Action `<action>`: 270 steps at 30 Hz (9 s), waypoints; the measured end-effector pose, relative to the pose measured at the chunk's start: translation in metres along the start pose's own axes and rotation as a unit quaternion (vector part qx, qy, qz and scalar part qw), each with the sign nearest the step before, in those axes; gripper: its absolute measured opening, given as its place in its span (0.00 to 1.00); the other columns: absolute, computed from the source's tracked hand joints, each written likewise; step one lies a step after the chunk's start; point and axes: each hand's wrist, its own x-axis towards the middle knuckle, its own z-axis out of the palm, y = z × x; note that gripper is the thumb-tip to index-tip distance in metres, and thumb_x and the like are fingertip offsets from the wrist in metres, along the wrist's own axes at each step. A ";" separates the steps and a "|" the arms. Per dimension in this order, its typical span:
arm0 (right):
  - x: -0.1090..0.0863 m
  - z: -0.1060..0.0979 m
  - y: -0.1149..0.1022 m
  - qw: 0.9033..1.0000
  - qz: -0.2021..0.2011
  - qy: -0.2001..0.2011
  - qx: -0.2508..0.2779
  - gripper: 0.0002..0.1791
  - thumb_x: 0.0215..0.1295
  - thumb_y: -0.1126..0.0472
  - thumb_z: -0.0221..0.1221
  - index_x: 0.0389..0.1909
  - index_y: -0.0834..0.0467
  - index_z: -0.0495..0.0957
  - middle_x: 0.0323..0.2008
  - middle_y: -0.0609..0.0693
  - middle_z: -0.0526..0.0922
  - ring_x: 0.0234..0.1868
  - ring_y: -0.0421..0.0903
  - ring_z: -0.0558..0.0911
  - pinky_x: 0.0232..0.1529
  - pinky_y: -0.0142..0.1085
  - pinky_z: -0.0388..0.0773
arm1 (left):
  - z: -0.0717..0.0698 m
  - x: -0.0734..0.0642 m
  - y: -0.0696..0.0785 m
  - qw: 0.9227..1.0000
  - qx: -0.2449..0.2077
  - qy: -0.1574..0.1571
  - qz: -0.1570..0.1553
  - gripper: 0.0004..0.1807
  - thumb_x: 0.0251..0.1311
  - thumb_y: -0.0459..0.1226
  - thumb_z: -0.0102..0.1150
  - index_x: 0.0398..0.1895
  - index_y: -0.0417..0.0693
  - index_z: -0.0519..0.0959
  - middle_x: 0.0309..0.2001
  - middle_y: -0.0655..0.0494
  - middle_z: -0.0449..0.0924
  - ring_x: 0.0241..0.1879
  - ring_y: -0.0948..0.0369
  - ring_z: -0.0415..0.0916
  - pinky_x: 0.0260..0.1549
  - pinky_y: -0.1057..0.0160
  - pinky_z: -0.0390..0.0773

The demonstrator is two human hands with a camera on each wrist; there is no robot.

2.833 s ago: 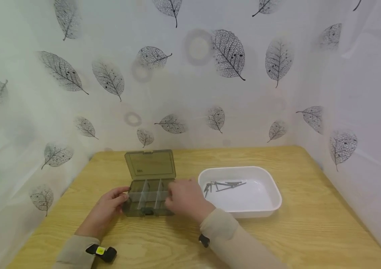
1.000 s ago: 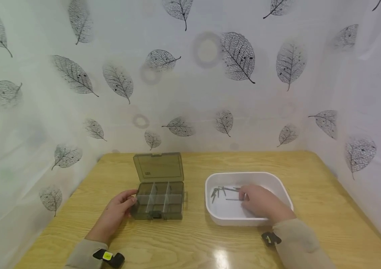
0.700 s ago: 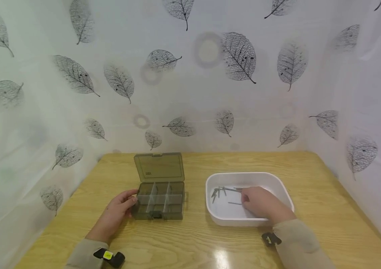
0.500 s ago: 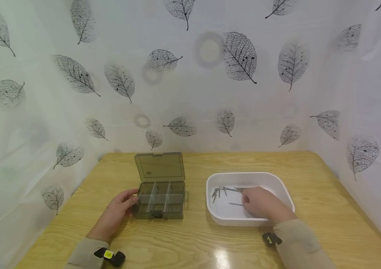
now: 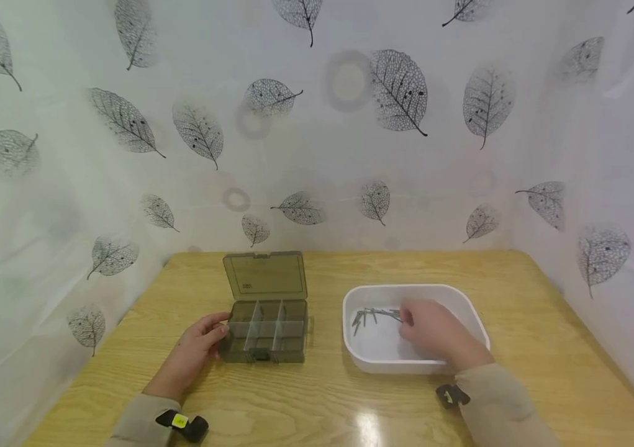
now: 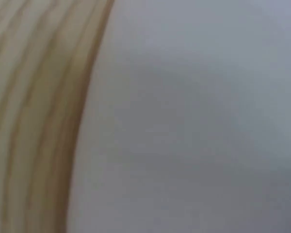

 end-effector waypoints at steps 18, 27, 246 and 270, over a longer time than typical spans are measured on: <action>0.014 0.003 -0.071 0.995 -0.088 0.043 0.026 0.09 0.60 0.66 0.58 0.28 0.48 0.73 0.26 0.38 0.73 0.28 0.38 0.71 0.32 0.35 0.71 | 0.001 0.001 -0.001 1.000 -0.018 -0.003 0.013 0.22 0.76 0.36 0.53 0.69 0.39 0.71 0.46 0.43 0.75 0.27 0.57 0.70 0.26 0.61 0.78; 0.029 0.023 -0.119 0.994 -0.107 0.029 -0.006 0.09 0.57 0.62 0.58 0.23 0.45 0.72 0.19 0.37 0.70 0.20 0.36 0.67 0.24 0.33 0.68 | 0.001 -0.002 0.000 1.000 -0.010 -0.004 0.011 0.23 0.77 0.37 0.52 0.70 0.39 0.70 0.47 0.44 0.75 0.28 0.56 0.70 0.26 0.61 0.78; 0.038 0.024 -0.105 0.996 -0.075 0.044 0.008 0.13 0.67 0.54 0.64 0.49 0.51 0.81 0.41 0.45 0.78 0.38 0.42 0.75 0.36 0.39 0.74 | 0.002 0.002 0.003 1.000 -0.002 -0.009 0.011 0.21 0.77 0.38 0.51 0.69 0.44 0.71 0.51 0.44 0.74 0.37 0.53 0.71 0.28 0.60 0.79; 0.006 -0.003 -0.007 1.000 -0.005 -0.014 -0.016 0.20 0.63 0.59 0.65 0.55 0.60 0.80 0.32 0.45 0.74 0.33 0.43 0.71 0.36 0.41 0.71 | -0.001 0.001 -0.001 1.000 -0.011 -0.002 0.007 0.21 0.76 0.37 0.53 0.68 0.43 0.72 0.47 0.44 0.74 0.30 0.55 0.71 0.26 0.60 0.79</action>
